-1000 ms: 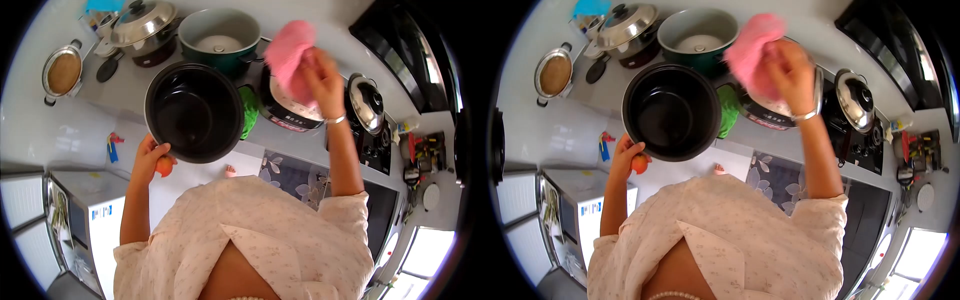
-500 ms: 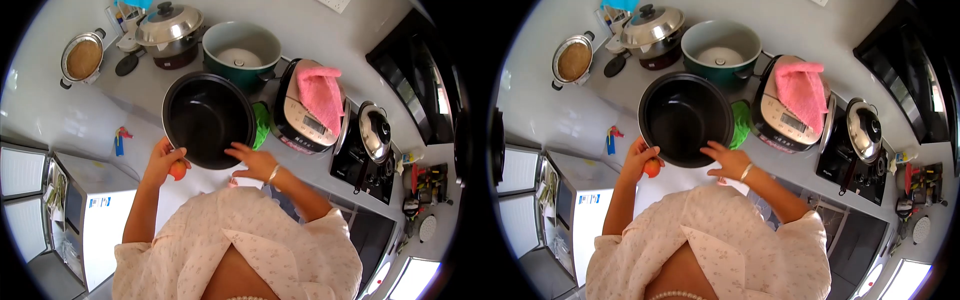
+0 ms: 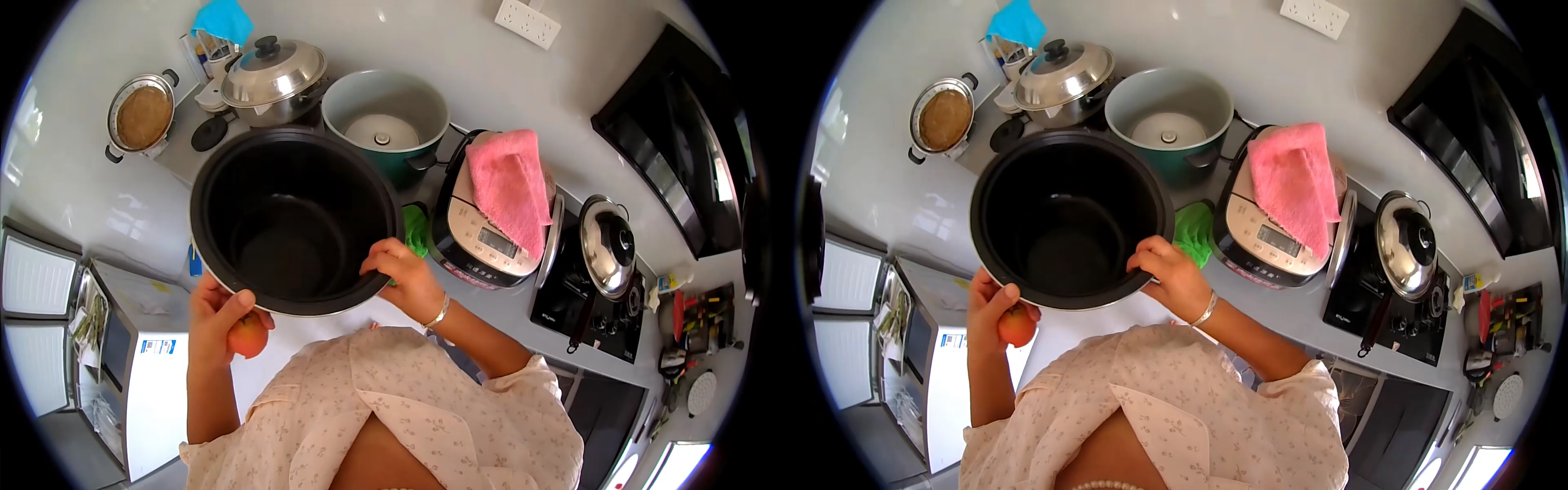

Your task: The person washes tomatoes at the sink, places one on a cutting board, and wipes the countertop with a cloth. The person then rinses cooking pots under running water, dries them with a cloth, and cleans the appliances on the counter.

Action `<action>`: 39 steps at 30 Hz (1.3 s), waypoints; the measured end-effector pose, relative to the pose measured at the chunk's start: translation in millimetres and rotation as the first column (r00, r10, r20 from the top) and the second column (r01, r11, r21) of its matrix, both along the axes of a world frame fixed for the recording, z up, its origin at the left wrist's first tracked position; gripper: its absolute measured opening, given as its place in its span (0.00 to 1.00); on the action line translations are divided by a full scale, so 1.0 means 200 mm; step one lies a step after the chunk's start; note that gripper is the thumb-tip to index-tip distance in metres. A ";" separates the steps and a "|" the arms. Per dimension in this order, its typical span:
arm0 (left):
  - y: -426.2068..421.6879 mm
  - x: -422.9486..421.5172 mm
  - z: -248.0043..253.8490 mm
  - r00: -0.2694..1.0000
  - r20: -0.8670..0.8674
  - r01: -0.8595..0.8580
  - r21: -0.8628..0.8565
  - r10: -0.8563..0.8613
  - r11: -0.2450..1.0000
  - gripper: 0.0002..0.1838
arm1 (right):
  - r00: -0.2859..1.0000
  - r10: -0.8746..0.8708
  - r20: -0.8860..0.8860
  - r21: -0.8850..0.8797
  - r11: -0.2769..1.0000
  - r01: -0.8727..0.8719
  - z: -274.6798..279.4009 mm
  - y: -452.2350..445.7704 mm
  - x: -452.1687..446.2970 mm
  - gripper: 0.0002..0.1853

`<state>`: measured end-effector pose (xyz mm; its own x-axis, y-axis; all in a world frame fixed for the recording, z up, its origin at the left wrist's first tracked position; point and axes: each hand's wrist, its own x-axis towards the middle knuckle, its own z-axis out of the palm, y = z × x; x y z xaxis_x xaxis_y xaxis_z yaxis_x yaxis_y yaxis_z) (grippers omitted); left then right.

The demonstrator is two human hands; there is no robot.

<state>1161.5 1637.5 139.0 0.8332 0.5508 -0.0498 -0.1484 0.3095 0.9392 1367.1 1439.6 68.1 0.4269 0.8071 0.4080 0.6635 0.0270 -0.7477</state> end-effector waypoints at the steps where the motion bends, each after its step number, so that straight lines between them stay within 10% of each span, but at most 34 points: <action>1: 0.00 -0.01 0.01 0.997 0.072 -0.010 0.020 0.009 1.000 0.12 | 0.995 0.001 0.101 0.034 0.999 -0.005 0.06 0.01 0.03 0.18; 8: 0.02 0.05 -0.03 0.992 0.106 -0.063 -0.005 0.063 0.998 0.12 | 0.828 -0.187 0.528 0.159 0.980 0.120 0.37 0.08 0.42 0.20; 16: 0.20 0.02 -0.29 0.977 -0.053 -0.213 -0.312 0.207 0.926 0.11 | 0.731 -0.463 0.501 0.183 0.882 0.434 0.40 0.29 0.76 0.12; 24: 0.62 -0.01 -0.48 0.933 -0.108 -0.306 -0.735 0.342 0.604 0.09 | 0.665 -0.521 0.536 0.115 0.825 0.554 0.26 0.47 0.84 0.11; 39: 1.12 0.03 -0.60 0.931 -0.177 -0.312 -0.841 0.319 0.443 0.07 | 0.662 -0.574 0.483 -0.093 0.718 0.690 0.07 0.67 0.80 0.11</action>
<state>1168.3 1860.6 19.1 0.6135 0.4679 -0.6362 -0.4128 0.8768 0.2468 1527.1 1573.3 81.7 0.7196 0.4954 0.4865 0.6771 -0.6561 -0.3334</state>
